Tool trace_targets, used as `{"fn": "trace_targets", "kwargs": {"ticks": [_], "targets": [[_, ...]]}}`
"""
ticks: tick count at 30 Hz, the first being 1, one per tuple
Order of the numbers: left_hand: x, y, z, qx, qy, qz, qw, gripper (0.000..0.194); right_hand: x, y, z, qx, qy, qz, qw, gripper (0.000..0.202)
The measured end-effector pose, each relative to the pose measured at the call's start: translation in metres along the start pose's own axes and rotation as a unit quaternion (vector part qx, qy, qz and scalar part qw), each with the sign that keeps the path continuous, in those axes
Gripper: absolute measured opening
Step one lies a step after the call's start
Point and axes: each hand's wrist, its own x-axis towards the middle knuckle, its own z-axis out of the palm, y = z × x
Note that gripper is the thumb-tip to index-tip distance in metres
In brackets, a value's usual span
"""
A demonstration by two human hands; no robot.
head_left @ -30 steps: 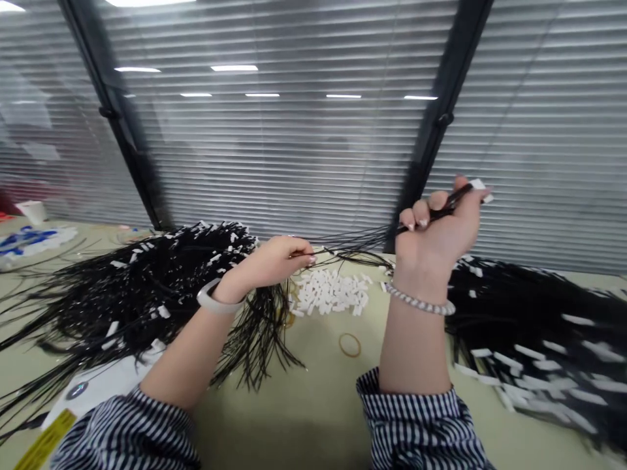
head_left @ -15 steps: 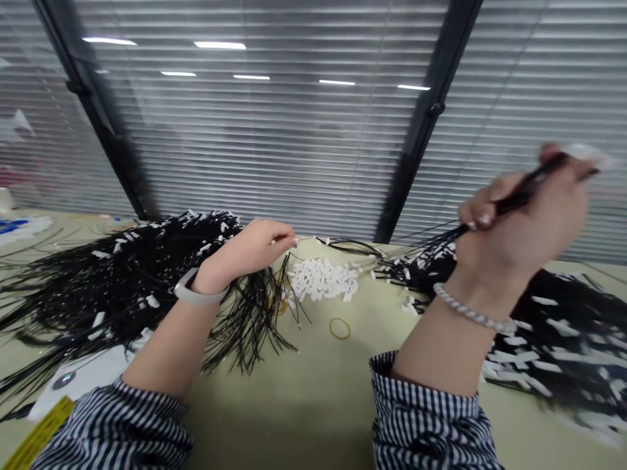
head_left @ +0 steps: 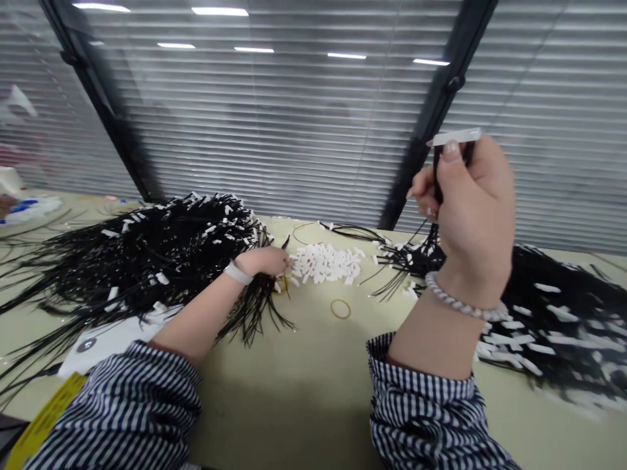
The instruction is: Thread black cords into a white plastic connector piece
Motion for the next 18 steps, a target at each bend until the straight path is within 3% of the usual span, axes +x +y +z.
{"fn": "trace_targets", "kwargs": {"ticks": [4,10,13,16,18], "targets": [[-0.006,-0.012,-0.009,-0.013,-0.033,-0.080,0.996,0.026,-0.002,-0.001,0.000,-0.076,-0.062,0.045,0.994,0.006],[-0.008,-0.021,-0.014,-0.079,-0.025,-0.108,0.991,0.026,-0.006,-0.003,0.019,-0.179,-0.180,0.004,0.967,0.005],[-0.012,-0.020,-0.021,-0.129,0.029,-0.078,0.988,0.025,-0.007,-0.008,0.028,-0.134,-0.270,0.040,0.953,0.008],[-0.023,-0.009,-0.037,-0.197,0.117,-0.021,0.973,0.034,-0.008,-0.011,0.034,-0.087,-0.385,0.080,0.915,0.009],[-0.035,0.004,-0.050,-0.252,0.174,0.026,0.952,0.041,-0.008,-0.009,0.038,-0.080,-0.413,0.102,0.901,0.021]]}}
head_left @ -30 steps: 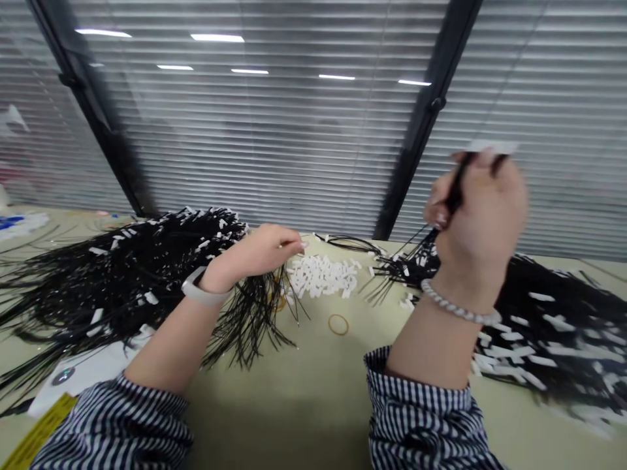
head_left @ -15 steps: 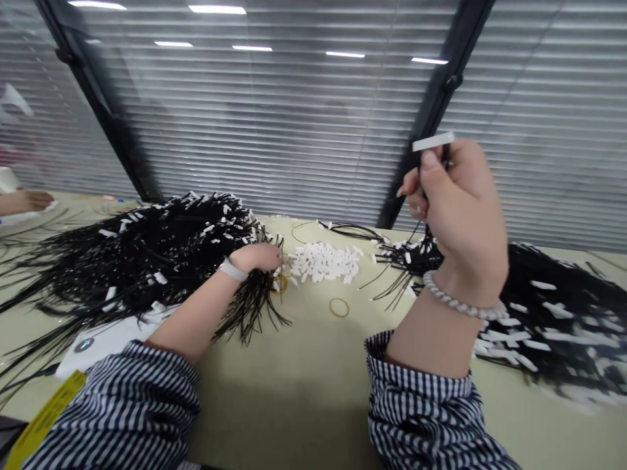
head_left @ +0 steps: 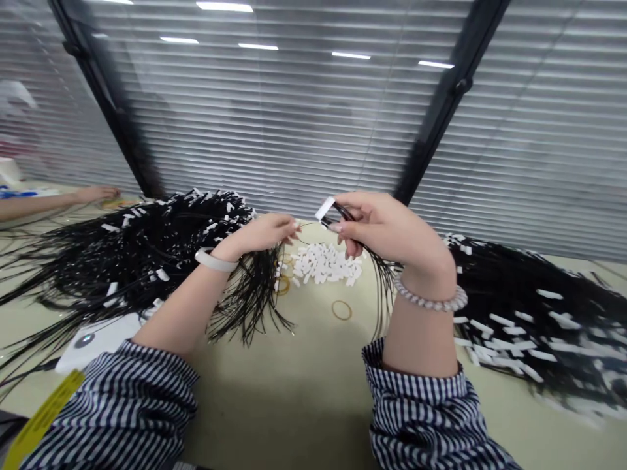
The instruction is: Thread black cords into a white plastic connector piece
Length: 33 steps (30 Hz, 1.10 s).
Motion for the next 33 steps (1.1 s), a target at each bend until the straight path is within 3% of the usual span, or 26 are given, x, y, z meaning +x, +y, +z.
{"fn": "trace_targets", "kwargs": {"ticks": [3,6,9,12,15,18,21,22,24,27,28,30,31,33], "targets": [[-0.014,0.032,-0.008,-0.086,0.050,0.051,0.994,0.046,0.007,0.008,0.006,0.008,0.026,0.027,0.999,0.059],[-0.025,0.054,-0.009,-0.172,0.114,0.102,0.973,0.031,0.013,0.018,0.009,0.019,0.025,0.008,0.999,0.075],[-0.027,0.062,-0.004,-0.161,0.161,0.078,0.971,0.022,0.016,0.021,0.011,0.033,-0.023,-0.007,0.999,0.080],[-0.024,0.061,0.001,-0.162,0.165,0.064,0.971,0.020,0.017,0.020,0.013,0.014,-0.059,0.001,0.998,0.080],[-0.026,0.062,0.001,-0.082,0.170,0.079,0.979,0.018,0.017,0.021,0.015,-0.018,-0.067,-0.002,0.998,0.081],[-0.035,0.069,-0.005,-0.012,0.197,0.079,0.977,0.020,0.013,0.026,0.009,-0.076,-0.067,-0.012,0.995,0.066],[-0.045,0.075,-0.011,-0.045,0.219,0.057,0.973,0.016,-0.002,0.034,-0.005,-0.187,-0.083,-0.002,0.979,0.016],[-0.047,0.075,-0.012,-0.070,0.214,0.049,0.973,0.016,-0.009,0.036,-0.009,-0.221,-0.078,0.008,0.972,0.009],[-0.052,0.071,-0.009,-0.138,0.170,0.036,0.975,0.017,-0.027,0.041,-0.012,-0.275,-0.043,0.029,0.960,0.024],[-0.061,0.055,0.010,-0.272,0.035,-0.002,0.962,0.022,-0.058,0.048,-0.001,-0.391,0.039,0.024,0.919,0.023],[-0.064,0.049,0.021,-0.315,-0.013,-0.025,0.949,0.023,-0.069,0.051,0.005,-0.428,0.035,0.015,0.903,0.024],[-0.072,0.038,0.046,-0.401,-0.071,-0.076,0.910,0.027,-0.088,0.057,0.017,-0.424,-0.025,-0.005,0.905,0.023],[-0.075,0.033,0.060,-0.430,-0.088,-0.107,0.892,0.029,-0.094,0.060,0.021,-0.380,-0.078,-0.008,0.922,0.026],[-0.083,0.028,0.088,-0.444,-0.112,-0.144,0.877,0.028,-0.096,0.064,0.027,-0.300,-0.112,0.010,0.947,0.032]]}}
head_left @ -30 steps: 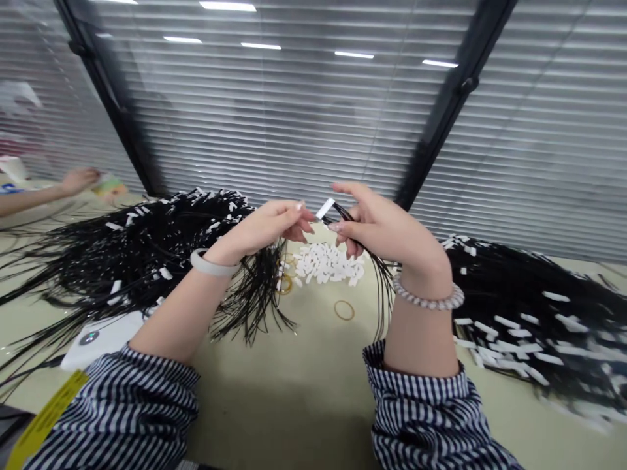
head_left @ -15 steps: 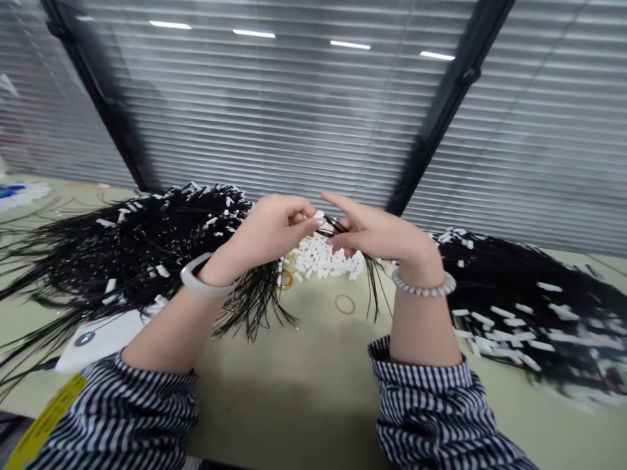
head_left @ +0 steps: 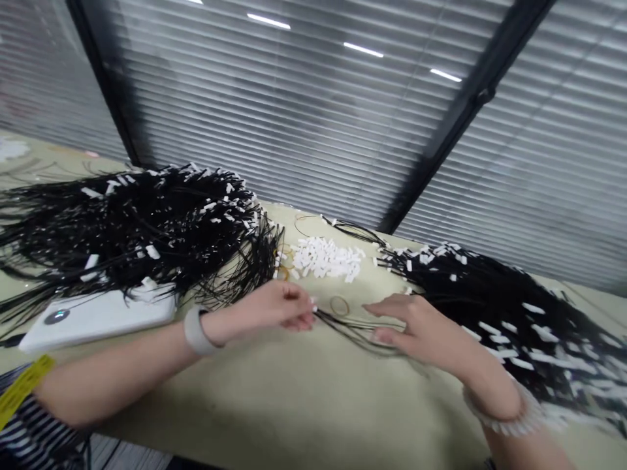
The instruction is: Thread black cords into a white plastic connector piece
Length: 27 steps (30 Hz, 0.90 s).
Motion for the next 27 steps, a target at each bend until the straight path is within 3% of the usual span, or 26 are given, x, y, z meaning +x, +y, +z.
{"fn": "trace_targets", "kwargs": {"ticks": [2,5,9,13,18,23,27], "targets": [[0.001,-0.020,0.013,-0.009,-0.005,-0.002,1.000,0.019,0.014,-0.003,0.004,0.049,0.011,0.013,0.999,0.032],[0.000,-0.037,0.030,-0.031,-0.009,-0.004,0.999,0.013,0.056,-0.012,0.018,0.052,0.029,0.028,0.998,0.029],[-0.006,-0.041,0.040,-0.031,0.013,0.011,0.999,0.016,0.118,-0.020,0.058,0.042,0.006,0.064,0.997,0.025],[-0.011,-0.040,0.043,-0.018,0.033,0.034,0.999,0.023,0.144,-0.021,0.091,0.052,-0.004,0.107,0.993,0.027],[-0.012,-0.042,0.043,-0.005,0.047,0.049,0.998,0.010,0.127,-0.015,0.090,0.144,0.020,0.116,0.983,0.024],[-0.007,-0.041,0.047,-0.004,0.071,0.056,0.996,0.008,0.078,-0.011,0.077,0.304,0.057,0.115,0.944,0.026],[0.000,-0.041,0.051,-0.004,0.087,0.073,0.994,0.004,0.042,-0.019,0.078,0.385,0.097,0.115,0.911,0.036]]}}
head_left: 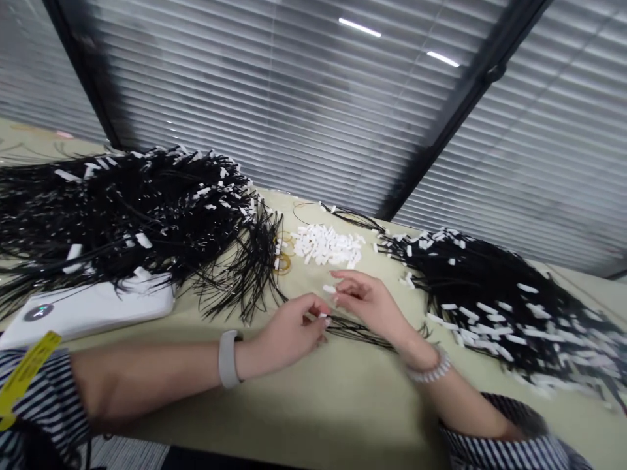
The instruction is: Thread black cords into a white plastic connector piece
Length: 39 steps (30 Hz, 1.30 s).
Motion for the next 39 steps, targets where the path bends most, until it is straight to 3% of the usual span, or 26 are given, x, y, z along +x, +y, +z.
{"fn": "trace_targets", "kwargs": {"ticks": [5,10,17,20,26,29,33,39], "targets": [[0.000,-0.002,-0.001,0.015,-0.018,0.028,0.999,0.005,-0.018,-0.002,0.009,0.051,0.006,-0.019,0.998,0.020],[-0.004,-0.003,-0.003,0.031,-0.015,0.046,0.998,0.003,-0.023,-0.009,0.018,0.062,0.060,-0.042,0.995,0.013],[-0.009,-0.002,-0.003,0.059,-0.027,0.062,0.996,0.005,-0.040,-0.028,0.015,-0.112,0.049,-0.186,0.975,0.020],[-0.010,-0.001,-0.003,0.070,-0.033,0.064,0.995,0.005,-0.041,-0.025,0.013,-0.136,0.054,-0.209,0.967,0.016],[-0.013,-0.001,-0.002,0.138,-0.021,0.078,0.987,0.008,-0.041,-0.018,0.013,-0.150,0.133,-0.197,0.960,0.036],[-0.013,-0.001,-0.003,0.163,-0.008,0.070,0.984,0.013,-0.044,-0.021,0.017,-0.074,0.145,-0.171,0.972,0.023],[-0.012,-0.001,-0.004,0.150,-0.004,0.065,0.987,0.010,-0.046,-0.025,0.022,0.074,0.139,-0.080,0.984,0.011],[-0.012,0.001,-0.004,0.148,-0.013,0.077,0.986,0.007,-0.045,-0.022,0.023,0.074,0.126,-0.055,0.988,0.013]]}}
